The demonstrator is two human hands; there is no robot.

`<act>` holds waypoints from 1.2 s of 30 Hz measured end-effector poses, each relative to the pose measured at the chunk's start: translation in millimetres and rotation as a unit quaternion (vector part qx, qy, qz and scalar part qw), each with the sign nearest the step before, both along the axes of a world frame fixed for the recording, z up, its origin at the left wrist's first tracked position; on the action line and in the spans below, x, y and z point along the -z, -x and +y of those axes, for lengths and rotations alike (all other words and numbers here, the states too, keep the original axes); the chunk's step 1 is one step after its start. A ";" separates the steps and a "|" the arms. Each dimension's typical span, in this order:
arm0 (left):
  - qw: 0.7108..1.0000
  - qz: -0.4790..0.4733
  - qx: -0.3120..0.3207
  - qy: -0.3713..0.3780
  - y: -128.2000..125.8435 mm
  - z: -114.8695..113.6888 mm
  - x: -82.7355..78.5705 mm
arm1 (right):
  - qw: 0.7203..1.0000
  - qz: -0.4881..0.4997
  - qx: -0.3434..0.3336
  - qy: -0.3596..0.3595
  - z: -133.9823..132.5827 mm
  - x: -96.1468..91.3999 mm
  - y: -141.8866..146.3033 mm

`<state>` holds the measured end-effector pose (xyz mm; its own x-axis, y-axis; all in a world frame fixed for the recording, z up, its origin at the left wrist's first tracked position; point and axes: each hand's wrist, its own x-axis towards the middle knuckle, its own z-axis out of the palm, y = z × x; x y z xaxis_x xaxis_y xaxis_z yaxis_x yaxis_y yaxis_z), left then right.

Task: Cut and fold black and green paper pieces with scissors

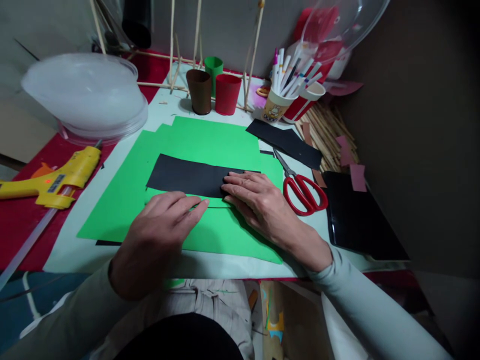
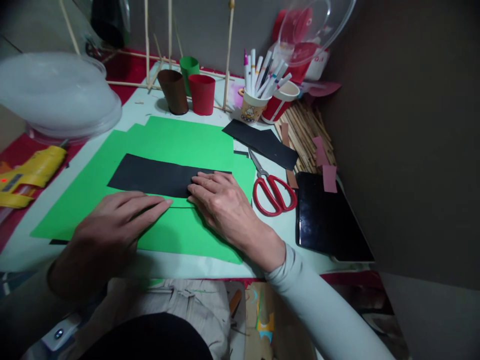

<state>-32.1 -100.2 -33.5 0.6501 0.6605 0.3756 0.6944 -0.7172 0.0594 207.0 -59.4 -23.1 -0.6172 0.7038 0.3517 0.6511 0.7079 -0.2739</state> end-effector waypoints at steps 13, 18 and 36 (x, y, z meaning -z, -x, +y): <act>0.997 0.060 -0.041 -0.004 -12.6 -11.0 -3.1 | 0.996 -0.082 -0.040 -0.022 -58.1 -5.8 2.2; 0.997 0.070 -0.041 0.010 -18.9 -22.0 -0.6 | 0.994 -0.094 -0.036 0.045 -64.7 -3.3 2.8; 0.997 0.016 -0.005 0.078 0.2 -26.1 18.6 | 0.988 -0.115 0.000 0.107 -78.9 -8.5 -6.9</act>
